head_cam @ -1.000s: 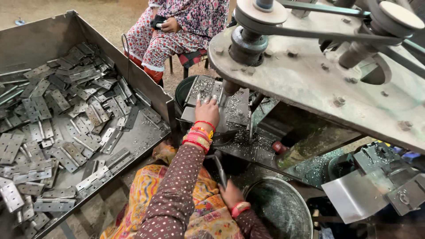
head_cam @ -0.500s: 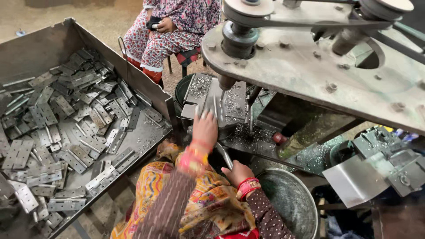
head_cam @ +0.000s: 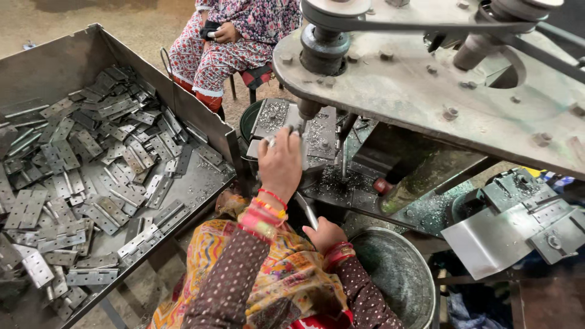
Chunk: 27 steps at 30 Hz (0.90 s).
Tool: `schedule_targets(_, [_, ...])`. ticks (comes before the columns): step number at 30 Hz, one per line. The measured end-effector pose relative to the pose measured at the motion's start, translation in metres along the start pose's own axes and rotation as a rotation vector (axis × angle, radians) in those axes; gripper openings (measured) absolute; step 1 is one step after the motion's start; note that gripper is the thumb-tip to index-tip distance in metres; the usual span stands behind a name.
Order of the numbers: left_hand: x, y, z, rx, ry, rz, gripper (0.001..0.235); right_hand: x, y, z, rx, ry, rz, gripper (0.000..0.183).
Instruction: The person positions small metal plates onto a punching machine and depresses a lever to punch holes, then places the finished plates into a large metal bin.
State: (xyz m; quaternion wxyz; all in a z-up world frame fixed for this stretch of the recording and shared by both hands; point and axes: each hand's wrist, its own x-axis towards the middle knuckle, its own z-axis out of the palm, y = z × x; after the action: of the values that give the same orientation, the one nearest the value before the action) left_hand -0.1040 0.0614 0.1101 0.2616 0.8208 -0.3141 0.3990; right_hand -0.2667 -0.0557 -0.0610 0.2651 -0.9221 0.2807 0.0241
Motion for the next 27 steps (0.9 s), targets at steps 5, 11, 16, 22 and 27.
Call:
schedule_targets(5, [-0.024,-0.017,0.044,-0.027,-0.405,0.021,0.025,-0.003,-0.005,-0.007,-0.046,-0.079,0.064,0.053])
schedule_targets(11, [-0.054,-0.026,0.051,0.101,-0.272,-0.072,0.05,-0.003,-0.005,-0.007,-0.067,-0.108,0.075,0.054])
schedule_targets(16, [-0.053,-0.022,0.068,0.077,-0.401,-0.036,0.029,0.001,-0.007,-0.01,-0.088,-0.125,0.078,0.055])
schedule_targets(22, [-0.031,-0.029,0.062,0.014,-0.48,-0.047,0.029,-0.002,-0.01,-0.015,-0.075,-0.15,0.107,0.054])
schedule_targets(27, [-0.028,-0.018,0.031,-0.083,-0.567,-0.135,0.036,-0.001,-0.018,-0.019,-0.124,-0.159,0.118,0.054])
